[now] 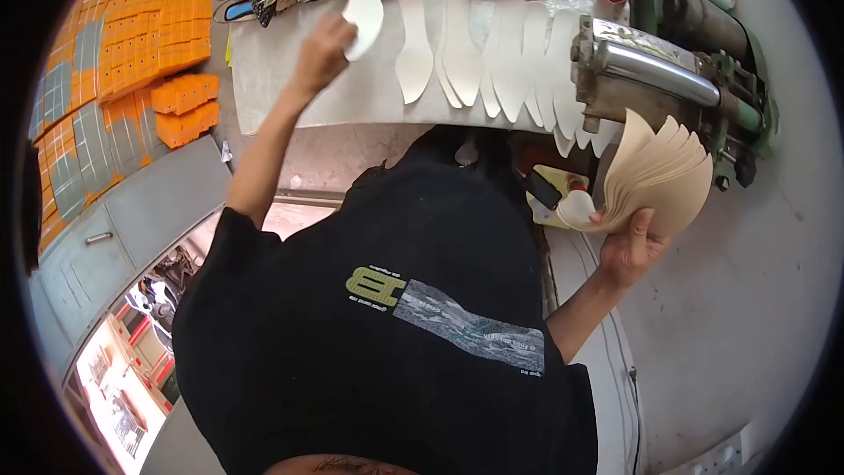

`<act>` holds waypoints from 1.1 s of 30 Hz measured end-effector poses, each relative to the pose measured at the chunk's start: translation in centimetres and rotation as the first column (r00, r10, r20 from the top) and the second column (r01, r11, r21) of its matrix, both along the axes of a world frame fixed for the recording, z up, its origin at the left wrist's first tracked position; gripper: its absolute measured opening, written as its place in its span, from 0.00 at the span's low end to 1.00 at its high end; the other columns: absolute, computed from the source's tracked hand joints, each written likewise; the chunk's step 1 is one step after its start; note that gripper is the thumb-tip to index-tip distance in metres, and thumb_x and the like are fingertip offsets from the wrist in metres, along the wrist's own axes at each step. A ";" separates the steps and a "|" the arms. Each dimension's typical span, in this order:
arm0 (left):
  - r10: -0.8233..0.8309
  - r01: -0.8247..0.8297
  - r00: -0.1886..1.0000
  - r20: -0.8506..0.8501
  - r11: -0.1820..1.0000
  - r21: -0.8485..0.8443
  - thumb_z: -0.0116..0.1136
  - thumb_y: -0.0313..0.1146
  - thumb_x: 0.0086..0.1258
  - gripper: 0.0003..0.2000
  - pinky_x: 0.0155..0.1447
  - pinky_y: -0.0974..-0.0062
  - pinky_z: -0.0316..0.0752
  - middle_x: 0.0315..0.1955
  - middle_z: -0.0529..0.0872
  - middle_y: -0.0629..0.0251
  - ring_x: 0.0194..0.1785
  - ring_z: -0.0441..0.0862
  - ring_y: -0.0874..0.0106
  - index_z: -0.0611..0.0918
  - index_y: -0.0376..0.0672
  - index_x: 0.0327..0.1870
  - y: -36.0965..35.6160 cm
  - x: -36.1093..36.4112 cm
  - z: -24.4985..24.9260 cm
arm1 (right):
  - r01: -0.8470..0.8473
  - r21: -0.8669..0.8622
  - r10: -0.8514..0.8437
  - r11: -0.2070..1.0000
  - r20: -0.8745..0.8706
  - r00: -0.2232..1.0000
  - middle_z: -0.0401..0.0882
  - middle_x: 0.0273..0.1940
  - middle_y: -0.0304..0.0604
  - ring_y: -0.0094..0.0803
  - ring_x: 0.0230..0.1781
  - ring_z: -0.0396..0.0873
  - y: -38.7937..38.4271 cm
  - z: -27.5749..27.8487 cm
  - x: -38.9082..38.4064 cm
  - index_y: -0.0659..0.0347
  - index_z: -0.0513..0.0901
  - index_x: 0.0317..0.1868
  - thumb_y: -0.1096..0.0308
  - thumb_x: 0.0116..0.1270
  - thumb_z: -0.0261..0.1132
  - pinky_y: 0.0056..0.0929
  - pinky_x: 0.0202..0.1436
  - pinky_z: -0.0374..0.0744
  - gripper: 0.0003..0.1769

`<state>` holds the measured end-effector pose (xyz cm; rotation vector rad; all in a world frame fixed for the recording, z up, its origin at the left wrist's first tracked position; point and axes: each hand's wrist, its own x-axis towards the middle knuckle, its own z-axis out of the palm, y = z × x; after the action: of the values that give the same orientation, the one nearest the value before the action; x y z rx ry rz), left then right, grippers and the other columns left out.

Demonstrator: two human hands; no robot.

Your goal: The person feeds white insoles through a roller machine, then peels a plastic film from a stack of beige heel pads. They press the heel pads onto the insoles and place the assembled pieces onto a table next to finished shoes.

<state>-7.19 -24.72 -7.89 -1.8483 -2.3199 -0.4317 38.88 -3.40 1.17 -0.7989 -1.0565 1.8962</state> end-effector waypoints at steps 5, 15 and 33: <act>-0.026 0.055 0.981 0.190 0.987 -0.148 0.53 0.21 0.57 0.05 0.43 0.68 0.73 0.34 0.74 0.60 0.41 0.72 0.61 0.75 0.40 0.34 -5.5 2.1 -9.2 | -0.016 0.040 0.011 0.999 0.102 0.995 0.80 0.49 0.55 0.40 0.41 0.83 -0.6 0.0 -0.7 0.70 0.70 0.62 0.74 0.70 0.61 0.35 0.35 0.88 0.21; 0.029 0.089 0.897 0.440 0.965 -0.247 0.53 0.18 0.52 0.10 0.51 0.68 0.69 0.35 0.71 0.57 0.46 0.69 0.56 0.75 0.38 0.36 -7.3 2.6 -10.1 | 0.104 0.132 -0.123 0.986 0.152 0.981 0.77 0.54 0.52 0.43 0.46 0.81 -1.5 0.9 0.7 0.63 0.69 0.64 0.76 0.69 0.61 0.38 0.35 0.88 0.23; 0.043 0.408 -0.060 0.997 0.913 -0.015 0.64 0.45 0.67 0.26 0.47 0.72 0.77 0.40 0.85 0.54 0.42 0.82 0.58 0.78 0.25 0.51 34.3 12.4 -1.6 | 0.091 0.125 -0.125 0.988 0.291 0.949 0.81 0.52 0.48 0.34 0.47 0.80 1.4 -4.1 5.6 0.69 0.75 0.58 0.78 0.65 0.63 0.28 0.51 0.78 0.20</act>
<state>5.21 9.55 -9.45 -2.4265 -2.8854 -2.4205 44.50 -1.96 -2.92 -1.0796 -1.2610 1.6423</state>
